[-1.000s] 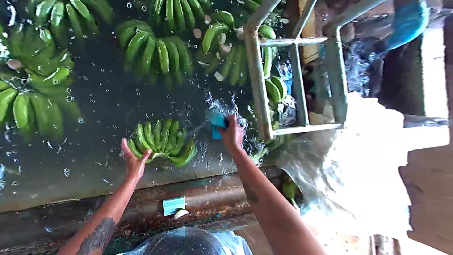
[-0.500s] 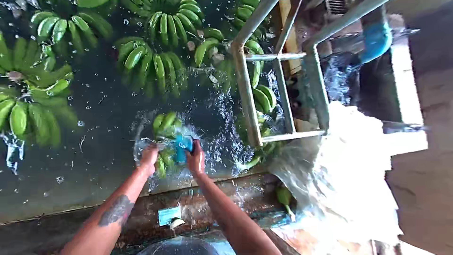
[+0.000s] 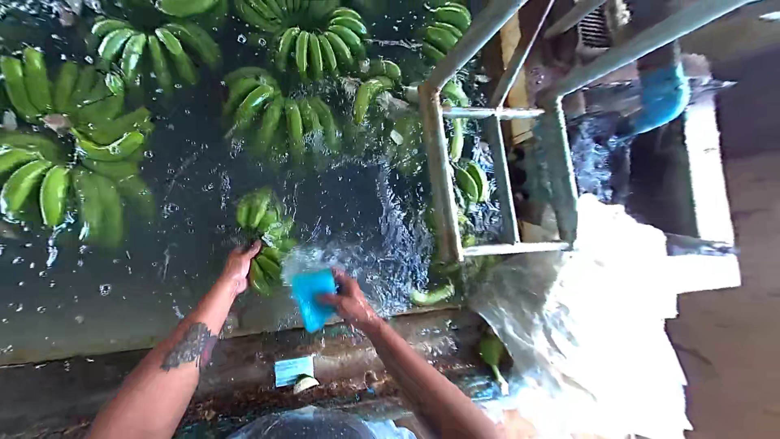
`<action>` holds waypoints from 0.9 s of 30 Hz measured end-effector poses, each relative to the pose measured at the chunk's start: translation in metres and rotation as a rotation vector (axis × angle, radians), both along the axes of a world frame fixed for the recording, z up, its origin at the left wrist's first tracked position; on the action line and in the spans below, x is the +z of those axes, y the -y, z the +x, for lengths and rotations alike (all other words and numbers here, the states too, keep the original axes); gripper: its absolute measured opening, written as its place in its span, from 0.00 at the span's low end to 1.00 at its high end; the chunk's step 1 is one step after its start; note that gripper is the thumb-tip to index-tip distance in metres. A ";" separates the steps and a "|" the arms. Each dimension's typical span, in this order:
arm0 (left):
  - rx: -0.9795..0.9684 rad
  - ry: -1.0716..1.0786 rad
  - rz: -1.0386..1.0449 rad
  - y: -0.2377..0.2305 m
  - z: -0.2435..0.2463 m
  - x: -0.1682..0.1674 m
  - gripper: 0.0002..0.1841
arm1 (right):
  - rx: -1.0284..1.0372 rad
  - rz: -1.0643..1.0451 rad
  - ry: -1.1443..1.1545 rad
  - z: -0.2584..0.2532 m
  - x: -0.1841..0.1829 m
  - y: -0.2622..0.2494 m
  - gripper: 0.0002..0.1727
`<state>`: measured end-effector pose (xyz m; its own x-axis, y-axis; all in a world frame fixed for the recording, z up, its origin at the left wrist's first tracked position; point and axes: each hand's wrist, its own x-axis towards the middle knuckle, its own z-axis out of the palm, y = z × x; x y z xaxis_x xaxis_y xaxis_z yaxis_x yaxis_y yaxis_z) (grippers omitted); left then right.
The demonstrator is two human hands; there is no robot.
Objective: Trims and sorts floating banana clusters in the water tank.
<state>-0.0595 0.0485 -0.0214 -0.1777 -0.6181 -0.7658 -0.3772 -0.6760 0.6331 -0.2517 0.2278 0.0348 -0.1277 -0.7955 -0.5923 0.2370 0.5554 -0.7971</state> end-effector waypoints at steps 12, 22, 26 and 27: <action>0.344 0.092 -0.127 0.003 0.029 0.000 0.37 | 0.653 0.086 -0.327 -0.019 0.033 0.042 0.22; -0.231 0.069 -0.370 0.078 0.004 0.003 0.23 | 0.883 -0.158 -0.693 -0.005 -0.025 0.155 0.18; -0.293 0.043 -0.337 0.080 -0.003 0.004 0.23 | 0.855 -0.187 -0.691 -0.005 -0.031 0.152 0.17; -0.298 0.035 -0.330 0.080 -0.003 0.002 0.22 | 0.829 -0.207 -0.691 -0.005 -0.034 0.148 0.17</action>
<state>-0.0625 -0.0319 -0.0197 -0.3630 -0.7557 -0.5451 -0.5499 -0.2985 0.7800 -0.2565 0.0803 0.0007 0.2392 -0.8634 -0.4443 -0.6815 0.1766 -0.7102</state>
